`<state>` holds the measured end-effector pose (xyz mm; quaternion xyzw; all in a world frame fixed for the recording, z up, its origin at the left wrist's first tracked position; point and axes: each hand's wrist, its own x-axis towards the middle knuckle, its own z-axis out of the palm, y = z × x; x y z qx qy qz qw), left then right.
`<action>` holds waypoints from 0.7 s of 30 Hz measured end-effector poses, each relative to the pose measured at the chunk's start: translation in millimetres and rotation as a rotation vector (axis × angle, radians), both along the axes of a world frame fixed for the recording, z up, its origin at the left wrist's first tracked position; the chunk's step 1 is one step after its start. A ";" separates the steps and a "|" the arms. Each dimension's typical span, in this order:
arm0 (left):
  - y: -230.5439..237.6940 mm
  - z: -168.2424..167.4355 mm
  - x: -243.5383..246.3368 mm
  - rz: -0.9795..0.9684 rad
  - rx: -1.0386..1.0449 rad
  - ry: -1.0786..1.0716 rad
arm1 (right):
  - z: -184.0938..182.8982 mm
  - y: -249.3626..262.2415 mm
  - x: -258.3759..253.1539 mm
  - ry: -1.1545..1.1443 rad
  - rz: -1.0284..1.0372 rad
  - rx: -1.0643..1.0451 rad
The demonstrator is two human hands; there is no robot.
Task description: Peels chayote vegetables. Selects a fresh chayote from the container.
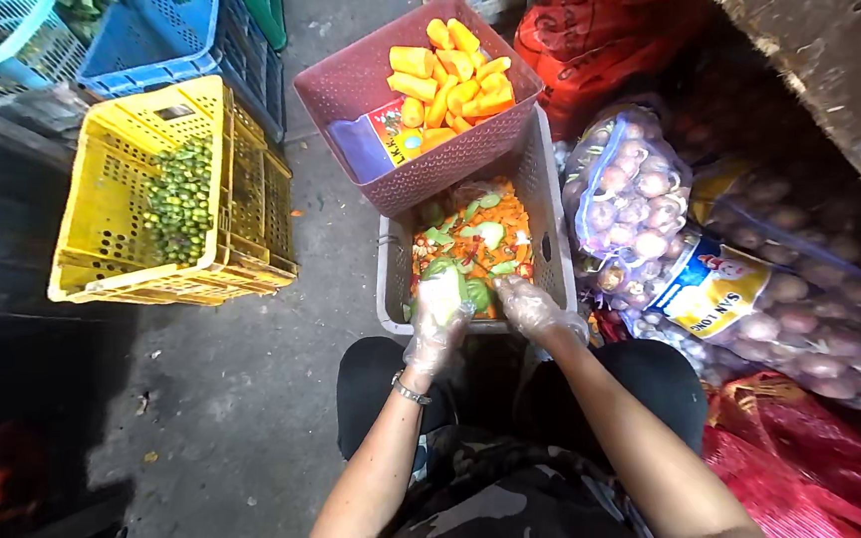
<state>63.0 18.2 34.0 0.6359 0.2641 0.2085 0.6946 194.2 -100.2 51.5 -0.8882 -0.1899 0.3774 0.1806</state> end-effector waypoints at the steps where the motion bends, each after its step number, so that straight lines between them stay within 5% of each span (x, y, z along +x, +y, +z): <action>1: 2.9 -1.6 0.3 0.006 -0.033 -0.014 | -2.0 -3.5 0.7 -0.013 -0.057 0.051; 9: 8.9 -3.0 1.5 -0.045 -0.240 -0.034 | 19.9 -25.5 -38.2 -0.403 0.239 0.453; 12: 6.0 1.5 0.6 -0.028 -0.299 -0.020 | 25.0 -16.3 -35.1 -0.361 0.202 0.265; 15: 3.0 -1.8 -3.9 -0.064 -0.243 -0.030 | 19.3 -3.3 -11.2 -0.080 0.113 -0.011; 18: 5.7 -0.3 -1.7 -0.072 -0.350 -0.104 | -1.1 -11.0 2.8 0.043 -0.019 0.087; 21: 12.0 7.6 0.3 -0.051 -0.610 -0.148 | 10.8 -22.3 -8.6 -0.128 -0.031 0.346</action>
